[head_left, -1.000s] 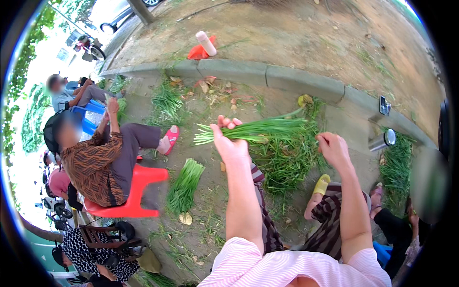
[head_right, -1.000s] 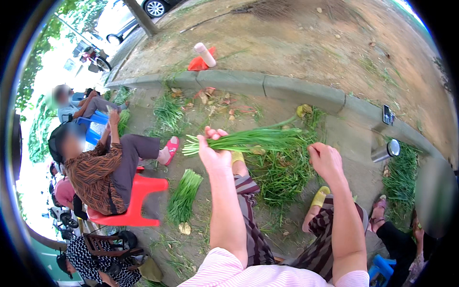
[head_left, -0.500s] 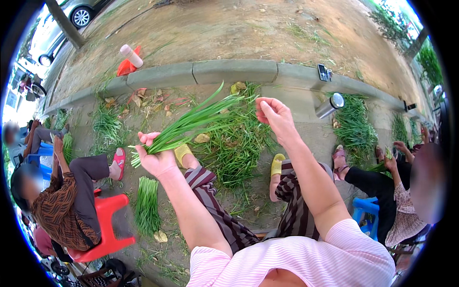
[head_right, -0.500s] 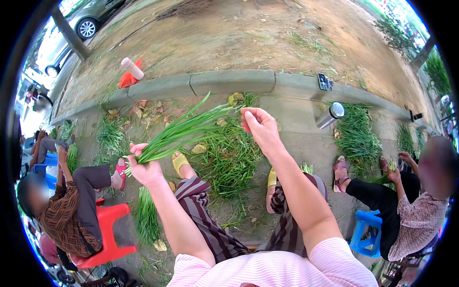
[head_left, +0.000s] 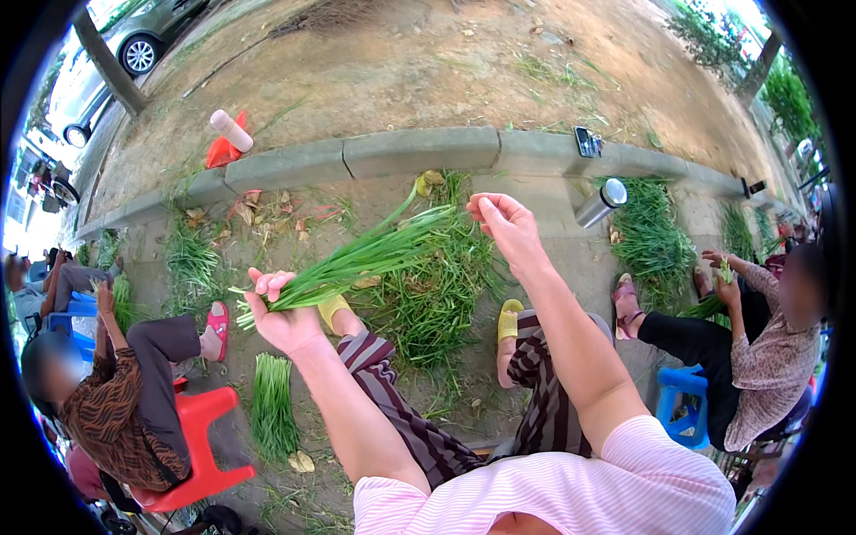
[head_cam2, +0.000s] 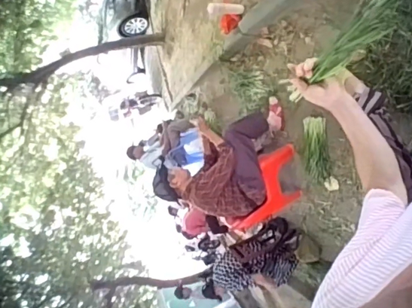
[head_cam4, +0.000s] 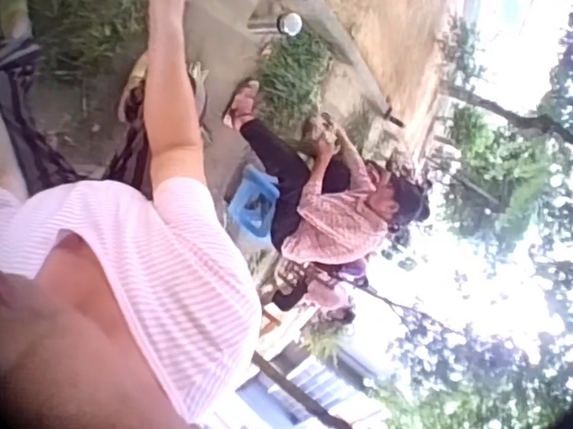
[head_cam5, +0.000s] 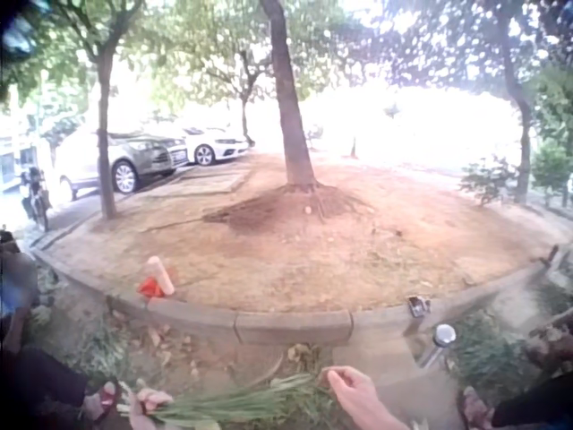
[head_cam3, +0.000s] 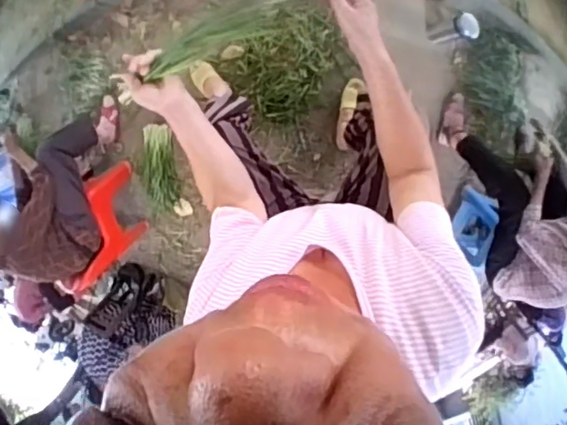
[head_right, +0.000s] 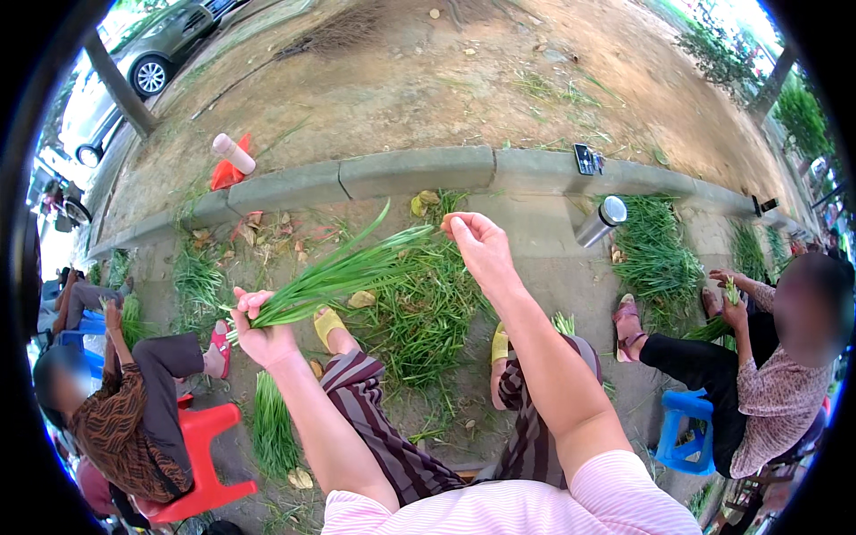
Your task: The person sorts through green stems by hand, picking individual leaves or stems from a bunch and placing them onto a pile on the ground.
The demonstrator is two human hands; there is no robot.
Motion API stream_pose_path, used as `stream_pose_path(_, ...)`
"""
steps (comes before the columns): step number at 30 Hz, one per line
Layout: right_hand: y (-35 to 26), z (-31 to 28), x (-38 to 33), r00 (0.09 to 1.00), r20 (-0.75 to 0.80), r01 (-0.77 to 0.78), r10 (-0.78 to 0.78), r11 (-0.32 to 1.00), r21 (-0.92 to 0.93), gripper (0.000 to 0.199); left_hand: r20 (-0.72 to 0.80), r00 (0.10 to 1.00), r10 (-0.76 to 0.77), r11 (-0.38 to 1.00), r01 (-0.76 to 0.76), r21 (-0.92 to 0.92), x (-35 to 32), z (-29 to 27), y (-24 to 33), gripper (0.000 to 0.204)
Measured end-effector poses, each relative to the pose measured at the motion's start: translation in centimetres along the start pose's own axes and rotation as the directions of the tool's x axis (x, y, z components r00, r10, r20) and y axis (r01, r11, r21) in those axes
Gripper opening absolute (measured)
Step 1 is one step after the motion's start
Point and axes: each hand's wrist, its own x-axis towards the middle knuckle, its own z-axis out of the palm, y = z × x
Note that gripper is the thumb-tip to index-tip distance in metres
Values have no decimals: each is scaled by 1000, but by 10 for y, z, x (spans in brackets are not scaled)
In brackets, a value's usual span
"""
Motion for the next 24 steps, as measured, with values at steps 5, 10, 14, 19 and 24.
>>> stream_pose_path(5, 5, -4, 1, 974, 123, -182, 190, 980, -78, 24, 69, 997, -44, 998, 47, -36, 0, 5, -2, 32)
stream_pose_path(10, 1, 1, -7, 887, 170, -429, 429, 903, -36, 29, 115, 990, -79, 993, 88, -73, -1, 5, 0, 32)
stream_pose_path(14, 4, 1, -6, 858, 259, -491, 443, 856, 164, 28, 150, 984, -101, 993, 109, -46, -2, 8, -4, 32)
stream_pose_path(19, 2, -1, -8, 893, 313, -418, 324, 855, 306, 29, 165, 981, -102, 995, 103, 5, -1, 6, -5, 33)
stream_pose_path(24, 3, -3, -7, 951, 247, -270, 183, 883, 385, 26, 157, 981, -113, 994, 111, 19, -1, 4, -2, 32)
